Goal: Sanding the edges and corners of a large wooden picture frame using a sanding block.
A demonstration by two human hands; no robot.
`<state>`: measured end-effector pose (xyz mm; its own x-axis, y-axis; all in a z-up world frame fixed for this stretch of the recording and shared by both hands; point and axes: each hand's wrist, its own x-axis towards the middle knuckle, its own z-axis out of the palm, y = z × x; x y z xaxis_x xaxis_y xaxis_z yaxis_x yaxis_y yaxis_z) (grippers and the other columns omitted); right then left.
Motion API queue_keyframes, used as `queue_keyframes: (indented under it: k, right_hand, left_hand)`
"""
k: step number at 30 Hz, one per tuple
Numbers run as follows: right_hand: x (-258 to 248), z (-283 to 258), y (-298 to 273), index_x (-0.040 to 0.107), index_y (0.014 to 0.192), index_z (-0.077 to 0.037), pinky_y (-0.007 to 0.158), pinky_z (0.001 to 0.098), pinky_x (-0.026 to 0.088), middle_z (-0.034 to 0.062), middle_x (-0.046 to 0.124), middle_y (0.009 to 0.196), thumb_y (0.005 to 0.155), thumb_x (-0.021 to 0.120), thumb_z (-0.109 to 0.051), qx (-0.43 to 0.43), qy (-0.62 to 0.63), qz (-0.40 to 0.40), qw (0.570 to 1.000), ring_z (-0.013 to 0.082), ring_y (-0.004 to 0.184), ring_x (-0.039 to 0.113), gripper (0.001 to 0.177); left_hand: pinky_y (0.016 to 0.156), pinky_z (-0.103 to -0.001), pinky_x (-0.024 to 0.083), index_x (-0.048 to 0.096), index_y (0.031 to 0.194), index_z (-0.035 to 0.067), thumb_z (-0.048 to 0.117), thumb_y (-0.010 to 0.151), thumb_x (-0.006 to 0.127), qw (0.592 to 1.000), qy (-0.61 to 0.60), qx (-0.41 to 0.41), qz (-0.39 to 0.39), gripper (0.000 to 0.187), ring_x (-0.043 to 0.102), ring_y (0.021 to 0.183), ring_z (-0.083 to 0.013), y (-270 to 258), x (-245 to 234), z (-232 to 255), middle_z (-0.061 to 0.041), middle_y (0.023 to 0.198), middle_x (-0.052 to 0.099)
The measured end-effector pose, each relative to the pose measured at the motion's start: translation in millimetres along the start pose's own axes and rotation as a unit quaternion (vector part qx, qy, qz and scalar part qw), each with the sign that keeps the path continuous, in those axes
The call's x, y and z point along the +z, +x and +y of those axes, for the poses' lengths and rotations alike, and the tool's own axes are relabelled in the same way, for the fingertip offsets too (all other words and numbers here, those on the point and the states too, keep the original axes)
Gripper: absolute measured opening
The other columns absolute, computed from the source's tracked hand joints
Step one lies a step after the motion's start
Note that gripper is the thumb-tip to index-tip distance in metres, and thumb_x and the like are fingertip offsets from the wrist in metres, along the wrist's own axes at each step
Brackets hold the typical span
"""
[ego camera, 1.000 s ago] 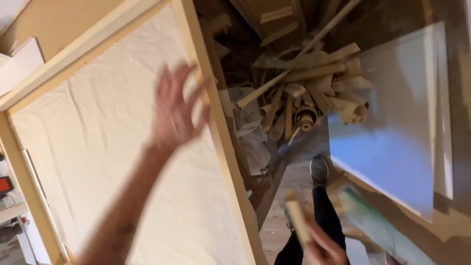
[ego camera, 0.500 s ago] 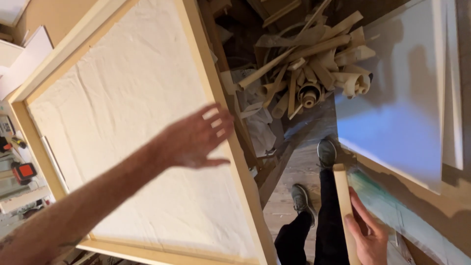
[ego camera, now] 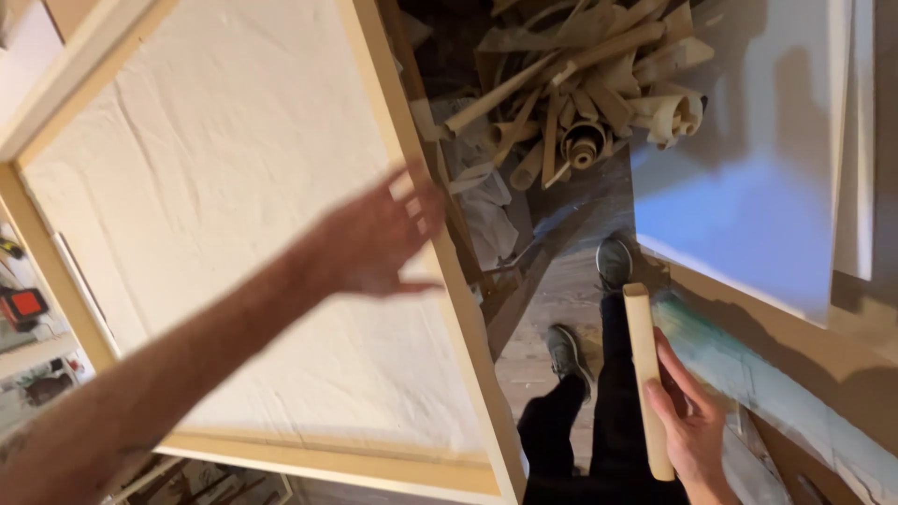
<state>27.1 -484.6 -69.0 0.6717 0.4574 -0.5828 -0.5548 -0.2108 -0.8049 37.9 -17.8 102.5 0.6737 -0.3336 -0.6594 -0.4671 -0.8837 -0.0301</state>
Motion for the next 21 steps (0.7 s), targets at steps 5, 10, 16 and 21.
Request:
queue_keyframes:
  k: [5,10,16,21]
  right_hand:
    - [-0.4,16.8,-7.4,0.055,0.149,-0.009,0.095,0.033,0.055,0.0092,0.057,0.156,0.092,0.063,0.001,0.026,0.003,0.002,1.0,0.0173,0.117,0.066,0.058]
    - [38.0,24.4,-29.0,0.053,0.153,-0.01,0.082,0.0365,0.059,0.0097,0.062,0.152,0.094,0.062,0.0,0.088,-0.001,-0.021,0.996,0.023,0.1,0.069,0.06]
    - [133.5,-17.8,-25.0,0.041,0.153,0.006,0.122,0.0392,0.031,0.0192,0.035,0.167,0.098,0.057,0.002,-0.094,0.104,-0.217,0.966,0.026,0.153,0.036,0.057]
    - [122.9,27.9,-57.7,0.045,0.152,0.003,0.127,0.0433,0.031,0.0244,0.038,0.165,0.1,0.064,-0.006,-0.299,-0.003,-0.201,0.933,0.0351,0.155,0.04,0.056]
  left_hand:
    - [0.116,-0.051,0.03,0.062,0.122,-0.01,0.082,0.092,0.025,0.997,-0.028,0.061,0.034,0.103,0.056,0.124,-0.0374,-19.6,-2.8,114.4,-0.025,0.125,0.065]
    - [0.129,-0.059,0.028,0.067,0.12,-0.002,0.064,0.108,0.037,0.949,-0.237,0.209,0.009,0.074,0.059,0.125,-0.0378,-36.5,23.3,199.9,-0.022,0.126,0.068]
    - [0.129,-0.051,0.025,0.028,0.157,-0.012,0.032,0.114,0.043,0.564,-0.587,-0.333,0.476,0.063,0.034,0.154,-0.0428,-16.0,58.4,230.1,-0.033,0.162,0.035]
    - [0.136,-0.053,0.014,0.023,0.157,-0.018,0.021,0.113,0.031,0.596,-0.515,-0.372,0.49,0.059,0.044,0.154,-0.0373,24.3,91.3,251.4,-0.03,0.159,0.047]
